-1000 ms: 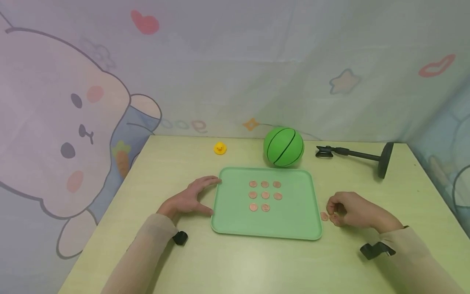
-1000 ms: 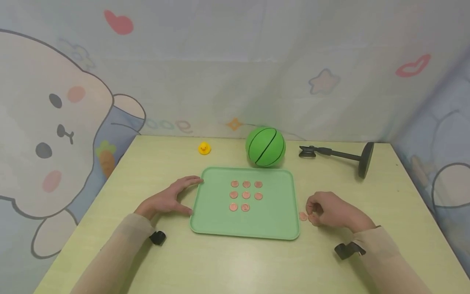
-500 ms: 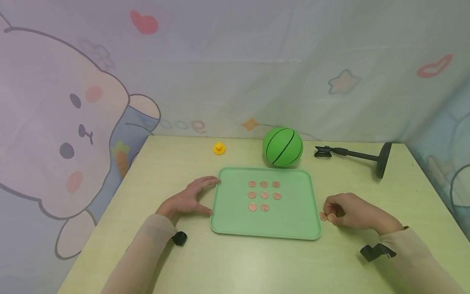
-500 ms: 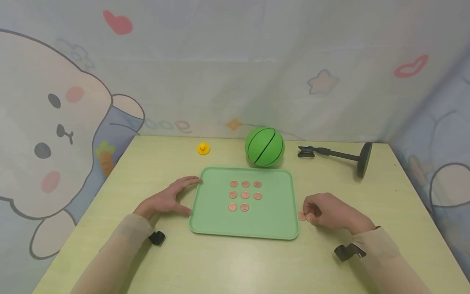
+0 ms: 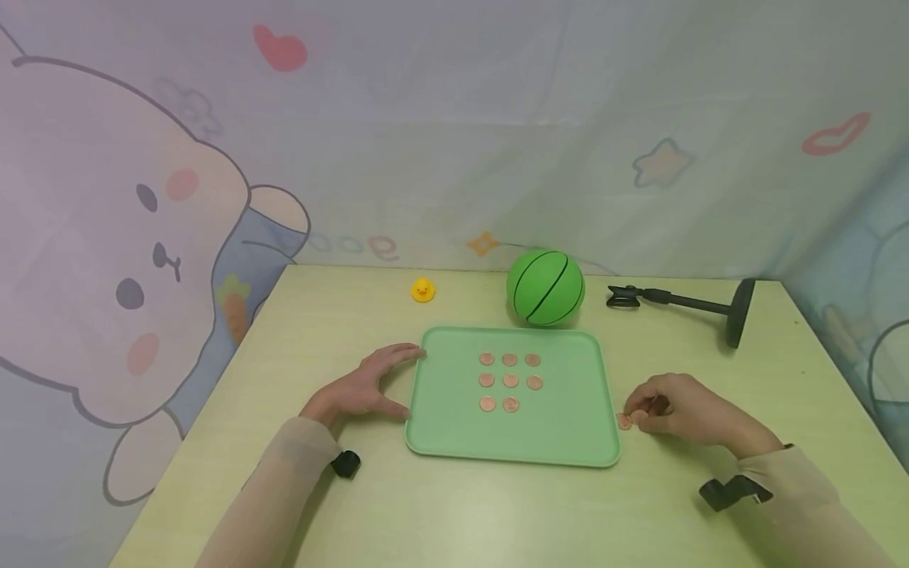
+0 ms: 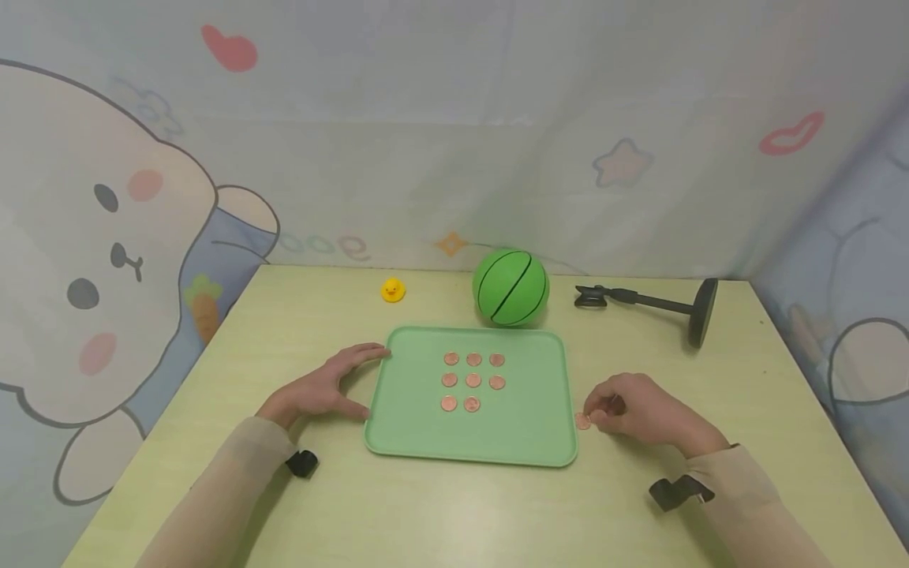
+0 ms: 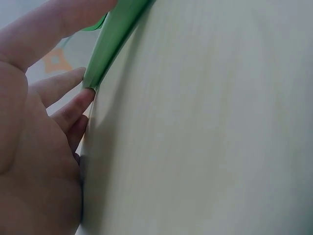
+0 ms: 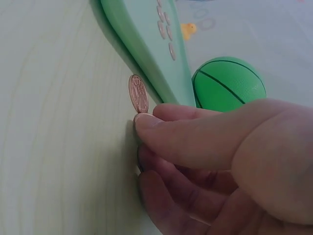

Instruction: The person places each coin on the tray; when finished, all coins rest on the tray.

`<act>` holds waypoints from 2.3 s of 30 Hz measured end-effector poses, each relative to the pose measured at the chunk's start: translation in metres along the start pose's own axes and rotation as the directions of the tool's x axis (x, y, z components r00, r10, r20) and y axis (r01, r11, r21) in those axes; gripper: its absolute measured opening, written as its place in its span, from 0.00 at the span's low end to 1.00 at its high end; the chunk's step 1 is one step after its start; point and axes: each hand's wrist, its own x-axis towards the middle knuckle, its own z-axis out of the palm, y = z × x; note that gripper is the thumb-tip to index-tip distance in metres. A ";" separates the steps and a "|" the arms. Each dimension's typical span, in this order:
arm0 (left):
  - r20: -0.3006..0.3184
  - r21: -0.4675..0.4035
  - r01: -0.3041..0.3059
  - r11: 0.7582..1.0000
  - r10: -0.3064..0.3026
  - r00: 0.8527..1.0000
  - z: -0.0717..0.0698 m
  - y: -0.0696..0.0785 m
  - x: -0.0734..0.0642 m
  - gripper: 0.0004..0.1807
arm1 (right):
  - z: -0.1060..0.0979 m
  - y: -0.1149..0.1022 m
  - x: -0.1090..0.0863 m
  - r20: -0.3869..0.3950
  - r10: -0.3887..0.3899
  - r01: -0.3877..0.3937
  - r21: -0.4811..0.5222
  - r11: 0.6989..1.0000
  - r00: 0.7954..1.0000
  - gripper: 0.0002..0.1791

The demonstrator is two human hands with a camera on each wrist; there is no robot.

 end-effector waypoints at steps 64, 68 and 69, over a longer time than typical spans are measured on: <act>-0.003 -0.006 -0.006 1.000 0.006 1.000 0.000 0.002 0.000 0.56 | 0.037 -0.046 0.066 -0.081 -0.116 0.107 -0.112 0.988 0.990 0.09; -0.004 -0.007 -0.003 1.000 0.003 1.000 0.000 0.002 0.000 0.56 | 0.044 -0.048 0.072 -0.078 -0.131 0.119 -0.138 0.983 0.988 0.08; -0.003 -0.007 -0.003 1.000 0.003 1.000 0.000 0.002 0.000 0.56 | 0.045 -0.049 0.073 -0.076 -0.130 0.118 -0.145 0.982 0.989 0.07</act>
